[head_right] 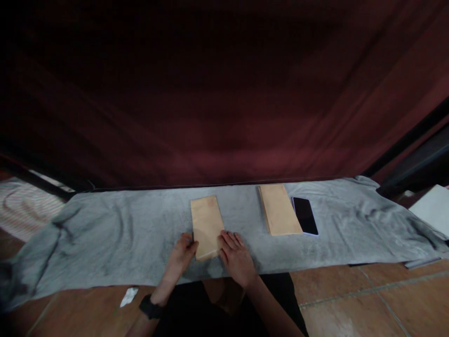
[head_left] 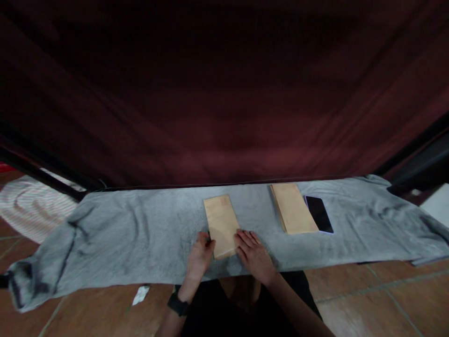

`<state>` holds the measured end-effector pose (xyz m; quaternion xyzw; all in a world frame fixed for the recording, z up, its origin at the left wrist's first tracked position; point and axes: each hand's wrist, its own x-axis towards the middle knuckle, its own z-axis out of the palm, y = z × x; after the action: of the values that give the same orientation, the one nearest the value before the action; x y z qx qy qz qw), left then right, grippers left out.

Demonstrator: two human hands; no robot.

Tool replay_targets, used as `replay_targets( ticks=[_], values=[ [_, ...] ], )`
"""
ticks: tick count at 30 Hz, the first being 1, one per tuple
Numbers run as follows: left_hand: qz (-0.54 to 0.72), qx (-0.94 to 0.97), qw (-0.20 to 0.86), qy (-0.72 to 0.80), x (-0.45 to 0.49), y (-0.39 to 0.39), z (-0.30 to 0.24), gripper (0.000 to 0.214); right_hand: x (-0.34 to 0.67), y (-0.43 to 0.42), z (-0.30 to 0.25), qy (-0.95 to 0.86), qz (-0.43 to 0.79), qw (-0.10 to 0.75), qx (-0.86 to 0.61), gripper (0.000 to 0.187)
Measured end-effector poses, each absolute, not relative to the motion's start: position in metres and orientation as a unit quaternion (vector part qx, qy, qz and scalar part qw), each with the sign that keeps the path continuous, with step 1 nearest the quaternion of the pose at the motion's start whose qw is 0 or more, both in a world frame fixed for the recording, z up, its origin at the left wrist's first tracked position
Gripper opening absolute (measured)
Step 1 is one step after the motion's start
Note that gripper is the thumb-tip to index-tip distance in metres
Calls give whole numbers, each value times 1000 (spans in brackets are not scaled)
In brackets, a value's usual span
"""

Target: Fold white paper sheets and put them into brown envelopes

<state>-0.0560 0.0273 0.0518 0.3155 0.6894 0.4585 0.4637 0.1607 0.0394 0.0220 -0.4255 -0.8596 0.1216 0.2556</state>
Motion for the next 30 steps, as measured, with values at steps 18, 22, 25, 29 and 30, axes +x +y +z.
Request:
replay_targets(
  ticks=[18, 22, 25, 29, 30],
  values=[
    [123, 788, 32, 603, -35, 151, 20, 58, 160, 40, 18, -868, 89, 250, -420, 43],
    [136, 809, 58, 568, -35, 127, 19, 56, 157, 39, 19, -860, 104, 251, -432, 41],
    [147, 815, 74, 555, -32, 102, 17, 55, 157, 38, 19, -856, 111, 254, -436, 41],
    [160, 823, 84, 538, -28, 63, 21, 54, 159, 37, 18, -861, 112, 248, -430, 40],
    [161, 827, 85, 532, -27, 53, 22, 53, 159, 37, 18, -862, 111, 246, -428, 40]
  ],
)
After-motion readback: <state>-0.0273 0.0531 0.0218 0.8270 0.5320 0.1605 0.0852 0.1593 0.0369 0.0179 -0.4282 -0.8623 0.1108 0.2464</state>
